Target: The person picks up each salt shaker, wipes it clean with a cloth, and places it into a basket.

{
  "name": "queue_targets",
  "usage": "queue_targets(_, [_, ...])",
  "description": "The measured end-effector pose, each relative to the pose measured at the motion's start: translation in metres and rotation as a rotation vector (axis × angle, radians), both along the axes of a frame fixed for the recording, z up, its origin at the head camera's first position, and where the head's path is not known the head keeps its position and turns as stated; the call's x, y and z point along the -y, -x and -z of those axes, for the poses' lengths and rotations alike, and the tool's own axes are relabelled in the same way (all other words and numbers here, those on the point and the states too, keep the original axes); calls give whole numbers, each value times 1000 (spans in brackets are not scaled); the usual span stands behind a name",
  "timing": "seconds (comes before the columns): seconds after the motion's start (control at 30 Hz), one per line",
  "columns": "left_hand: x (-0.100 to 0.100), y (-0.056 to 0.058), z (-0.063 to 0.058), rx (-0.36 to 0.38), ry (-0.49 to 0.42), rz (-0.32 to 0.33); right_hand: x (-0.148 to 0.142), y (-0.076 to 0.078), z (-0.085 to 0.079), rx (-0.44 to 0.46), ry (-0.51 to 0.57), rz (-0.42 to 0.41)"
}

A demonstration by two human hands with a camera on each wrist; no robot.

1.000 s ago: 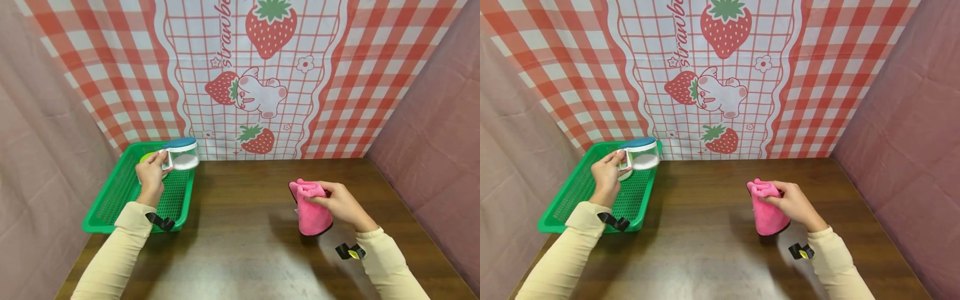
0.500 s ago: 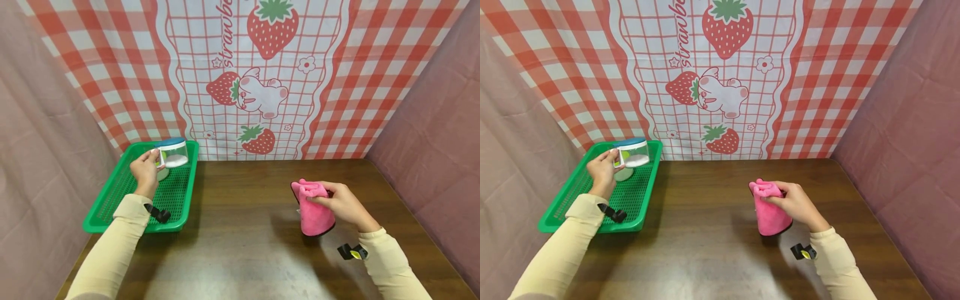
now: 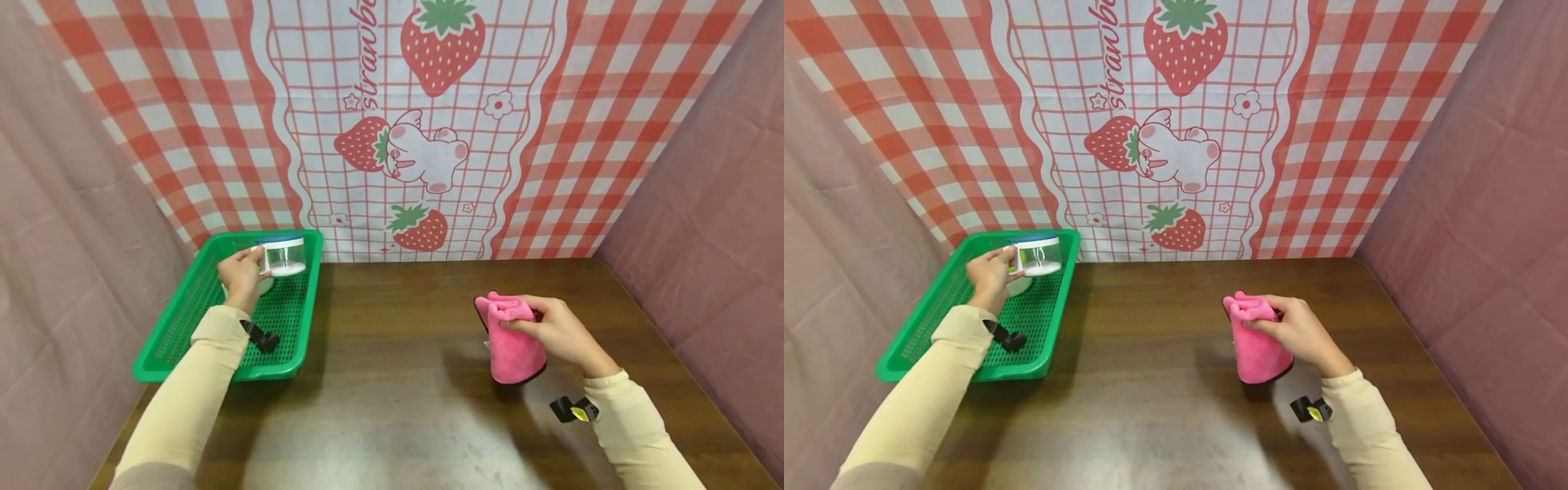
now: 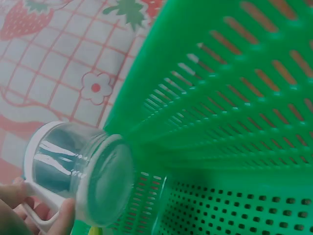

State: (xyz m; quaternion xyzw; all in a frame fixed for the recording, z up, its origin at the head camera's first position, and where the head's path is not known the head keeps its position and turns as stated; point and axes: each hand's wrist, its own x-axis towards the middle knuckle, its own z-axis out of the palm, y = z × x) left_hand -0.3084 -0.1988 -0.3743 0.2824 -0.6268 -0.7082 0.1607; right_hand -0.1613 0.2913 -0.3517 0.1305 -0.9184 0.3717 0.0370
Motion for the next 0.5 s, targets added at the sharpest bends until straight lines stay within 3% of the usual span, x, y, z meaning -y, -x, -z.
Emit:
queue_targets(0.23, [-1,5,0,51,28,120,-1,1,3,6,0,-3])
queue_targets(0.5, [0,15,6,92,-40,120,-1,3,3,-6,-1,-15])
